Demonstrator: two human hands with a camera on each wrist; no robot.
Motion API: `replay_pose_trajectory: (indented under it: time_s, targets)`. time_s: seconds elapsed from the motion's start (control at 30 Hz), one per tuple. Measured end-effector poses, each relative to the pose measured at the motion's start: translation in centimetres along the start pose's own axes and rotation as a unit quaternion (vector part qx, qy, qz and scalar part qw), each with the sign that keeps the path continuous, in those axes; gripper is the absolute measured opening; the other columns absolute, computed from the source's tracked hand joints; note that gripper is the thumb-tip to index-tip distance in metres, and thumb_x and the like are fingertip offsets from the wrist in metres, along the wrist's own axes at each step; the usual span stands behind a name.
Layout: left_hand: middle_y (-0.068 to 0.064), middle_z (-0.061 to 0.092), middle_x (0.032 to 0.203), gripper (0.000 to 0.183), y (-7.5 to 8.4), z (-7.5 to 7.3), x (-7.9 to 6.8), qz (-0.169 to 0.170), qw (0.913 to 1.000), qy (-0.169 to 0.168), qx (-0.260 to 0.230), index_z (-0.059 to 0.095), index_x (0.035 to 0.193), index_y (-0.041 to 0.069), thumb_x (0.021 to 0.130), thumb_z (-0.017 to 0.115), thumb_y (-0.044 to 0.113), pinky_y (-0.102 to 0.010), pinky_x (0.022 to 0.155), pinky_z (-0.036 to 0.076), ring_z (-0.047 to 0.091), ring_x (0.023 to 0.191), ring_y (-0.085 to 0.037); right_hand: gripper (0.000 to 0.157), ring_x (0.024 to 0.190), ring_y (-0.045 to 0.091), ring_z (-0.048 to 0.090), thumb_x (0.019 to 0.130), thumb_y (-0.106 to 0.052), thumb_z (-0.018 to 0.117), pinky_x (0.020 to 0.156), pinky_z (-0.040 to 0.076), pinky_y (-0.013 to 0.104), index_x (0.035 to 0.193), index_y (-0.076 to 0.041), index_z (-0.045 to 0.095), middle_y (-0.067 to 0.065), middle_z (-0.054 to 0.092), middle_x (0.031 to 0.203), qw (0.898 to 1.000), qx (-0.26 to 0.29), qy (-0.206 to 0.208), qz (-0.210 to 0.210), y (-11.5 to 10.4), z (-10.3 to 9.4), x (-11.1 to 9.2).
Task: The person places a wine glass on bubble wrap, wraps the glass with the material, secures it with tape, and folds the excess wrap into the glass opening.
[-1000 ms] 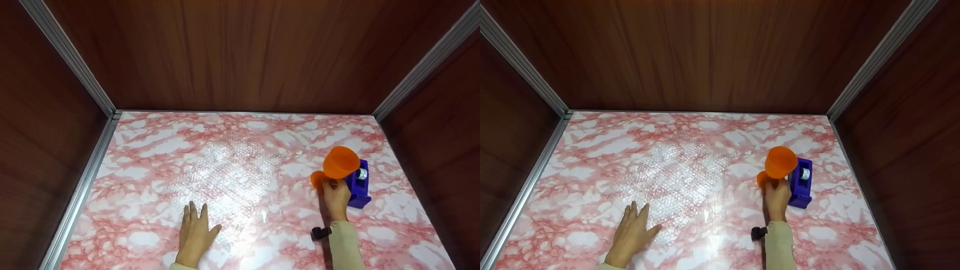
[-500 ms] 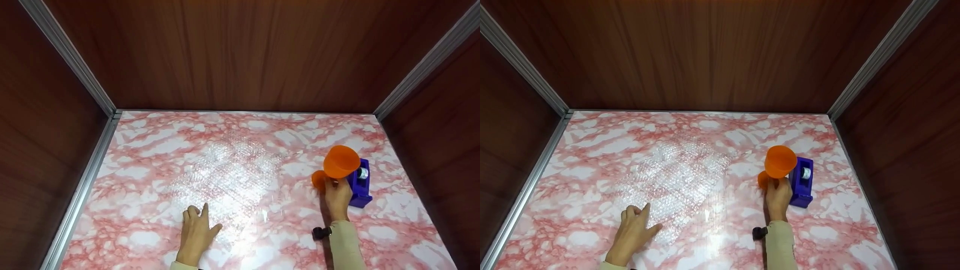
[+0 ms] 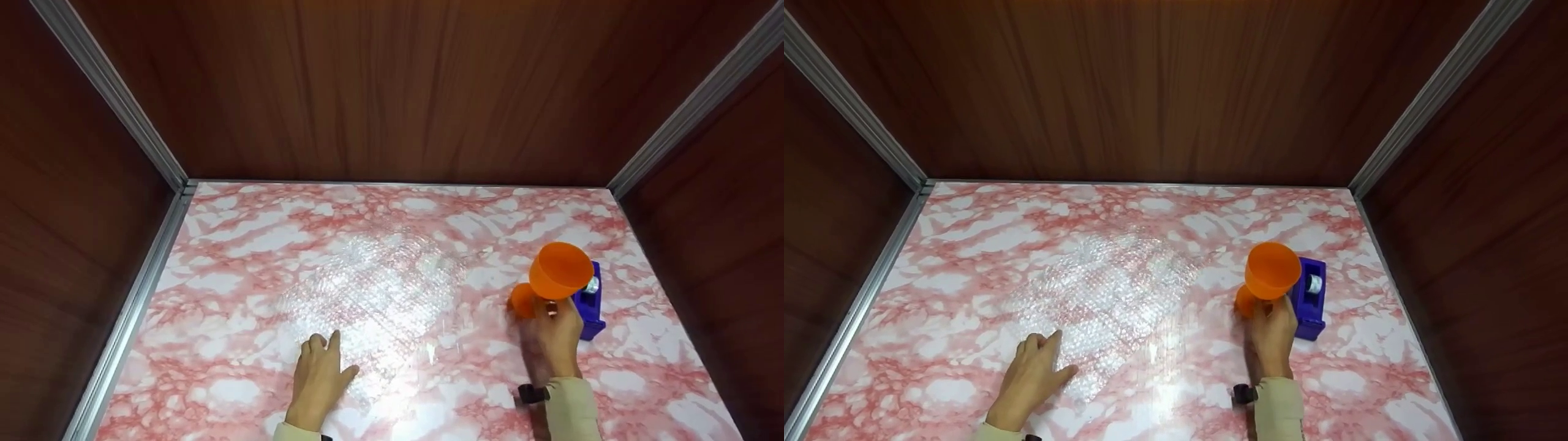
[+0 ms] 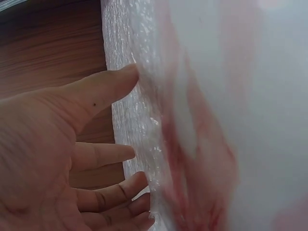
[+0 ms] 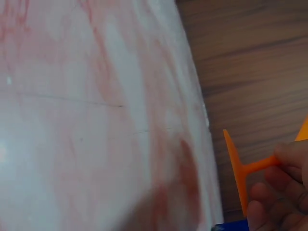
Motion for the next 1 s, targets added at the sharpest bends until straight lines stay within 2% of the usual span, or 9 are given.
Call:
replay_pose_trajectory:
  time_s: [0.13, 0.23, 0.4, 0.57, 0.67, 0.8, 0.9, 1.0]
  targets:
    - [-0.025, 0.053, 0.12, 0.07, 0.2, -0.3, 0.6, 0.006, 0.9998, 0.0, 0.017, 0.056, 0.132, -0.006, 0.079, 0.086, 0.028, -0.048, 0.099, 0.045, 0.052, 0.112, -0.039, 0.012, 0.079, 0.023, 0.054, 0.097, -0.008, 0.064, 0.07, 0.041, 0.025, 0.103, 0.002, 0.066, 0.015, 0.063, 0.088, 1.0, -0.001, 0.001, -0.009, -0.9, -0.6, -0.5]
    - [-0.024, 0.056, 0.121, 0.065, 0.4, -0.6, 1.0, 0.016, 0.9992, 0.003, 0.037, 0.06, 0.127, -0.006, 0.078, 0.086, 0.027, -0.053, 0.1, 0.044, 0.052, 0.115, -0.041, 0.012, 0.077, 0.023, 0.054, 0.097, -0.007, 0.065, 0.069, 0.04, 0.023, 0.104, 0.002, 0.065, 0.014, 0.062, 0.085, 1.0, -0.008, 0.0, -0.015, -1.6, -1.0, -0.8]
    - [-0.021, 0.059, 0.12, 0.055, 0.5, -0.8, 1.6, 0.03, 0.9976, 0.003, 0.063, 0.062, 0.12, -0.002, 0.077, 0.087, 0.023, -0.055, 0.091, 0.048, 0.052, 0.115, -0.04, 0.011, 0.075, 0.025, 0.055, 0.094, -0.003, 0.068, 0.067, 0.04, 0.019, 0.103, 0.002, 0.065, 0.015, 0.063, 0.085, 0.999, -0.021, 0.004, -0.033, -2.7, -1.5, -1.3]
    - [-0.022, 0.059, 0.125, 0.046, 0.8, -0.9, 2.1, 0.045, 0.9965, -0.007, 0.07, 0.064, 0.114, -0.001, 0.078, 0.086, 0.016, -0.05, 0.086, 0.051, 0.053, 0.115, -0.04, 0.011, 0.073, 0.026, 0.059, 0.091, 0.001, 0.069, 0.064, 0.04, 0.014, 0.101, 0.003, 0.065, 0.016, 0.065, 0.085, 0.998, -0.025, 0.012, -0.05, -3.6, -1.8, -1.5]
    - [-0.024, 0.058, 0.128, 0.044, 1.0, -0.9, 2.4, 0.054, 0.9961, -0.012, 0.068, 0.064, 0.117, -0.003, 0.08, 0.084, 0.011, -0.047, 0.085, 0.053, 0.054, 0.113, -0.041, 0.012, 0.072, 0.025, 0.058, 0.09, 0.003, 0.07, 0.062, 0.04, 0.014, 0.1, 0.004, 0.065, 0.015, 0.064, 0.083, 0.998, -0.018, 0.017, -0.056, -4.1, -2.0, -1.7]
    - [-0.026, 0.055, 0.132, 0.043, 1.2, -1.1, 2.7, 0.064, 0.997, -0.018, 0.039, 0.062, 0.119, -0.005, 0.081, 0.08, 0.002, -0.046, 0.086, 0.054, 0.055, 0.114, -0.042, 0.013, 0.071, 0.021, 0.055, 0.089, 0.004, 0.07, 0.06, 0.04, 0.012, 0.101, 0.004, 0.064, 0.014, 0.063, 0.082, 0.998, -0.015, 0.018, -0.062, -4.7, -2.2, -1.8]
    - [-0.028, 0.053, 0.136, 0.04, 1.1, -1.0, 2.9, 0.072, 0.997, -0.027, 0.01, 0.062, 0.121, -0.006, 0.083, 0.076, -0.003, -0.047, 0.091, 0.052, 0.053, 0.118, -0.043, 0.013, 0.07, 0.02, 0.055, 0.089, 0.005, 0.07, 0.06, 0.04, 0.012, 0.1, 0.004, 0.064, 0.014, 0.063, 0.082, 0.997, -0.015, 0.019, -0.07, -5.1, -2.4, -2.0]
    - [-0.029, 0.05, 0.139, 0.037, 1.2, -0.8, 3.1, 0.085, 0.9956, -0.039, -0.011, 0.061, 0.122, -0.006, 0.086, 0.07, -0.007, -0.047, 0.098, 0.048, 0.051, 0.122, -0.043, 0.013, 0.068, 0.025, 0.058, 0.088, 0.005, 0.071, 0.06, 0.04, 0.012, 0.099, 0.005, 0.064, 0.015, 0.063, 0.082, 0.997, -0.018, 0.025, -0.077, -5.5, -2.6, -2.4]
Point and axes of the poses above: each hand's wrist, its own x-axis towards the middle knuckle, its own z-axis out of the palm, y = z × x, the point moved 7 cm from there along x, towards the middle knuckle
